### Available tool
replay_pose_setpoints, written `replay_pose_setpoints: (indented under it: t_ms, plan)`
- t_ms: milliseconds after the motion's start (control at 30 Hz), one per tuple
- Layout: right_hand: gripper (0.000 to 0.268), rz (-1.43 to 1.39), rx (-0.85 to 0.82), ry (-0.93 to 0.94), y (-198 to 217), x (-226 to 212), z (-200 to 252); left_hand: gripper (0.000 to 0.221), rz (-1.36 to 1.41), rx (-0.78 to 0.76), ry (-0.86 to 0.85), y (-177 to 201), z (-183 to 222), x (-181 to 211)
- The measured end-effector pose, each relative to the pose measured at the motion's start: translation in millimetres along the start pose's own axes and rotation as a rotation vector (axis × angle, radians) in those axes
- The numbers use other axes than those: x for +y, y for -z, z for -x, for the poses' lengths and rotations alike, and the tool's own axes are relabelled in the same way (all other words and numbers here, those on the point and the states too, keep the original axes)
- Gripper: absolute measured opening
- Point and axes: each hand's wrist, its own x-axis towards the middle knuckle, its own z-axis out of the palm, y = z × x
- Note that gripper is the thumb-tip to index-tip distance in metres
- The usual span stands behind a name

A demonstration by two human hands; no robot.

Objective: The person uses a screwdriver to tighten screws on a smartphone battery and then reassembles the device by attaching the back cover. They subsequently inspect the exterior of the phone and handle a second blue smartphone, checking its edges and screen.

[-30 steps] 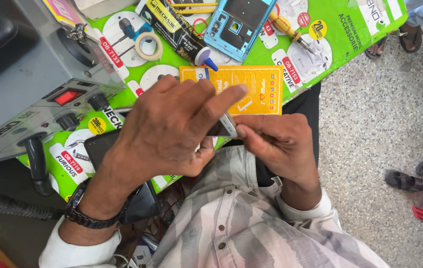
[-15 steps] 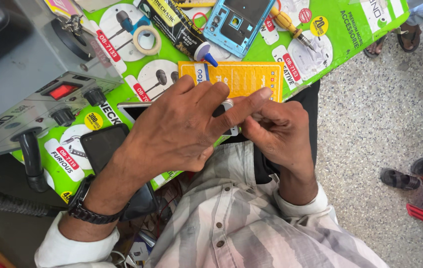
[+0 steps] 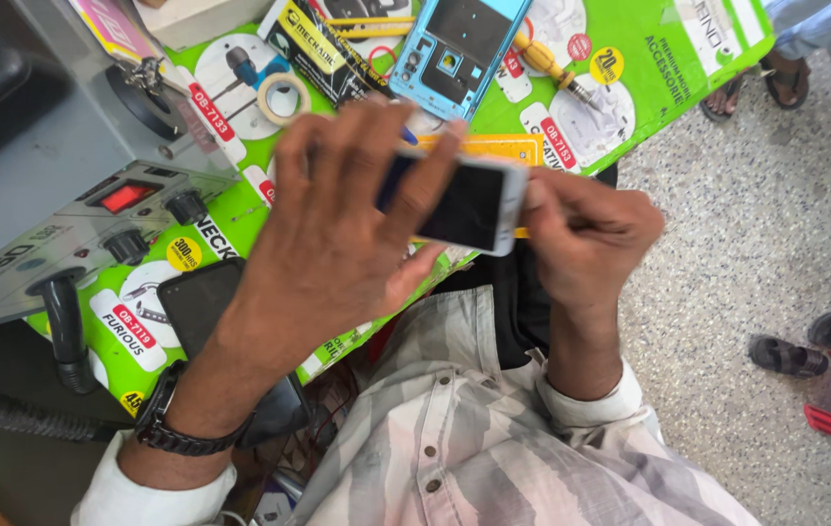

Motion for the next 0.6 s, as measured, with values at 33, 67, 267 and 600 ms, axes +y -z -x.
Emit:
replay_pose_setpoints:
  t_ms: [33, 67, 267, 600]
  plan:
    - [0.014, -0.100, 0.091, -0.014, -0.1, 2.4, -1.4, 0.102, -0.015, 0.044, 0.051, 1.6, 0.3, -2.4]
    - [0.015, -0.201, 0.181, -0.027, 0.0, 4.8, -3.0, 0.102, -0.029, 0.089, 0.102, 2.7, 0.6, -4.4]
    - [0.020, -0.004, 0.492, 0.147, -26.9, 12.5, 13.0, 0.090, 0.885, 0.278, 0.510, -0.9, 3.5, -2.7]
    - [0.022, 0.249, 0.053, 0.248, -61.5, -29.2, 41.7, 0.096, 1.475, 0.669, 0.620, -44.3, 8.6, -7.3]
